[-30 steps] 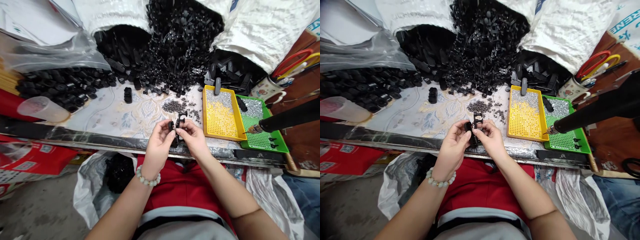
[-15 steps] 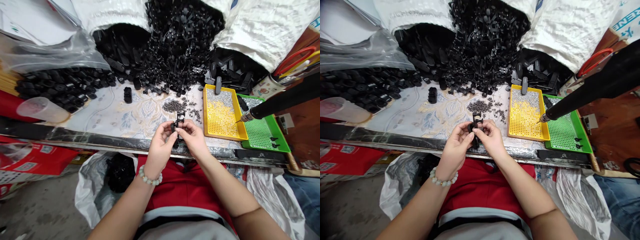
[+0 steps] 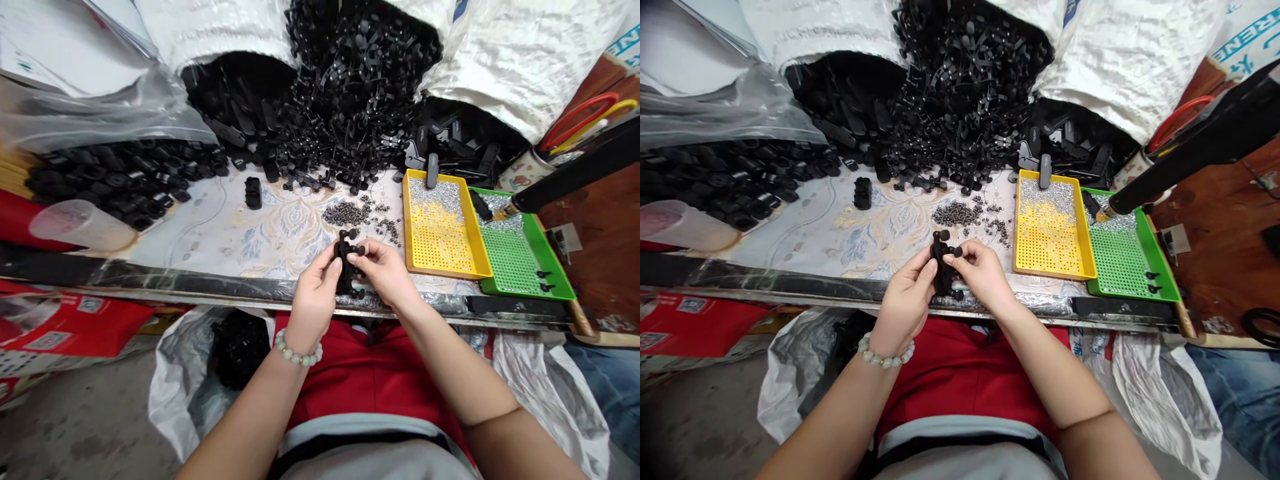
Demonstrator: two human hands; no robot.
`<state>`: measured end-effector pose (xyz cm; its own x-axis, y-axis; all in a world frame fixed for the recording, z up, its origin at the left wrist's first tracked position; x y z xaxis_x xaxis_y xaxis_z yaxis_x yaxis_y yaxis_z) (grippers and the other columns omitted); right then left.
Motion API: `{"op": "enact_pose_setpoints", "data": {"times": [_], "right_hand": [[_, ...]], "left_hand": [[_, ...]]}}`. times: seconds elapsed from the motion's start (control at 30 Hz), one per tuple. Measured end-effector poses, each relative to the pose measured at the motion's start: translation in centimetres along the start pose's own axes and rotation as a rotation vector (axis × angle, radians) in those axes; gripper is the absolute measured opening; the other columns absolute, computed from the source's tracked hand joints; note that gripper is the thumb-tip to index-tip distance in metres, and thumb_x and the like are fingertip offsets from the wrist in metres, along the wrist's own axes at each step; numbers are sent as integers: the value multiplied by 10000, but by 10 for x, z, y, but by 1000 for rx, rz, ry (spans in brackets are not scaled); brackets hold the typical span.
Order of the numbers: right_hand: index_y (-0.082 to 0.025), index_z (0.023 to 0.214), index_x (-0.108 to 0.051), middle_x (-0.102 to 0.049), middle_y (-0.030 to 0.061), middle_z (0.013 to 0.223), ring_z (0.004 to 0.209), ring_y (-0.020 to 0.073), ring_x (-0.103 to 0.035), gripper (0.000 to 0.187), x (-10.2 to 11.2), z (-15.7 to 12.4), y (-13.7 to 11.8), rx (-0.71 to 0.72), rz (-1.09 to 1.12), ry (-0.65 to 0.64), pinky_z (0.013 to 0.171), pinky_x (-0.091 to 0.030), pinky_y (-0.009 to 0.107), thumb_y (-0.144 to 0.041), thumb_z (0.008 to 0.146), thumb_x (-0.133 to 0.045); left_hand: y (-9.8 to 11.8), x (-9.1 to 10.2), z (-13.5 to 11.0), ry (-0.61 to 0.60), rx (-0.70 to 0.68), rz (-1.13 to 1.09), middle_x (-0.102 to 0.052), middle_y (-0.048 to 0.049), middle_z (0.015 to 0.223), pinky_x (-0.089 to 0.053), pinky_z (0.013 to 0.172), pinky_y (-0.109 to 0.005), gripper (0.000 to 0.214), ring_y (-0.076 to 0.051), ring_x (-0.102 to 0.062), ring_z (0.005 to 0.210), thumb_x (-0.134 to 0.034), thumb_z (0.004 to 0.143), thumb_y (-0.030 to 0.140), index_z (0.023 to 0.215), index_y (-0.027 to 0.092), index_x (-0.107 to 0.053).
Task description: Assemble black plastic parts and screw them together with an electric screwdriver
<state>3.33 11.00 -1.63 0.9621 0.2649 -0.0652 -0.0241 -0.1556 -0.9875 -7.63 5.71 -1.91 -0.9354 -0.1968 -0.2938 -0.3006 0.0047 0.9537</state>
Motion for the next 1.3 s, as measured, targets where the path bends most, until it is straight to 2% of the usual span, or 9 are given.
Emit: {"op": "enact_pose_setpoints", "data": {"times": [0.13,0.3,0.57,0.77,0.9,1.0,1.1,1.2,1.3], "right_hand": [[-208,652,-440,-458,-65,586,455,86,-441,355,-3,4,2,-74,-41,-94,444,-385,245,-461,659,-689],[-194,613,-429,-428,-48,620,565,89,-407,268,-2,4,-18,88,-323,-36,545,-339,241,-342,724,-623],[-181,703,-491,-471,-42,640,598,98,-410,173,-7,4,-1,-13,-311,-157,585,-324,250,-325,711,-586],[-179,661,-452,-416,-58,584,554,82,-380,188,-8,1,-7,-13,-385,-155,542,-311,230,-299,749,-567],[-183,896,-516,-541,15,820,719,119,-501,172,-10,-14,-29,249,-425,-85,602,-424,238,-339,829,-543],[-200,1130,-470,-533,83,1020,891,160,-525,335,-20,-35,-37,539,-617,-107,683,-484,269,-315,833,-576],[-188,1119,-493,-544,97,991,905,171,-530,244,-29,-48,-31,710,-807,-125,764,-493,304,-239,880,-502],[-178,976,-555,-562,90,922,850,163,-534,142,-33,-49,-26,764,-906,-118,746,-490,291,-183,901,-435],[-167,1015,-553,-568,92,934,850,158,-538,159,-35,-48,-26,794,-900,-103,746,-490,278,-190,891,-456]], "left_hand": [[0,0,1,-13,1,50,-555,-87,1322,-383,1061,-375,431,-231,-461,1272,-540,857,322,1269,198,-537],[1,-9,3,-97,-27,49,-458,-84,1415,-326,1101,-322,547,-184,-436,1296,-556,828,177,1354,202,-409],[16,-2,7,-44,-71,223,-544,-97,1318,-357,1077,-358,441,-211,-503,1227,-542,832,199,1269,173,-490],[2,2,14,51,-85,183,-638,-87,1129,-424,981,-362,274,-208,-594,1058,-555,841,254,1103,175,-578],[-2,6,22,148,-41,-200,-655,-60,1003,-435,957,-362,163,-179,-624,981,-544,837,214,993,170,-555],[4,11,25,193,-12,-361,-645,-38,932,-449,932,-368,129,-166,-646,917,-538,828,185,957,169,-535],[10,17,25,239,-3,-393,-627,-20,895,-463,899,-348,107,-148,-649,872,-537,816,151,922,168,-527],[12,17,22,229,26,-402,-618,-17,910,-473,867,-319,144,-137,-640,873,-546,799,122,932,172,-521],[14,14,19,202,39,-398,-615,-16,943,-476,857,-305,200,-141,-635,913,-561,774,103,950,183,-513]]}}
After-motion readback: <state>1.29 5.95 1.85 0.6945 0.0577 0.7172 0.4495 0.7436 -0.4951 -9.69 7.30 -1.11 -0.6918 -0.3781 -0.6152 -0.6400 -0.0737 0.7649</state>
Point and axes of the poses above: each hand's wrist, its own z-axis towards the middle knuckle, its own x-axis out of the back of the hand, y = z × x, the point moved 7 cm from there along z, towards the middle knuckle
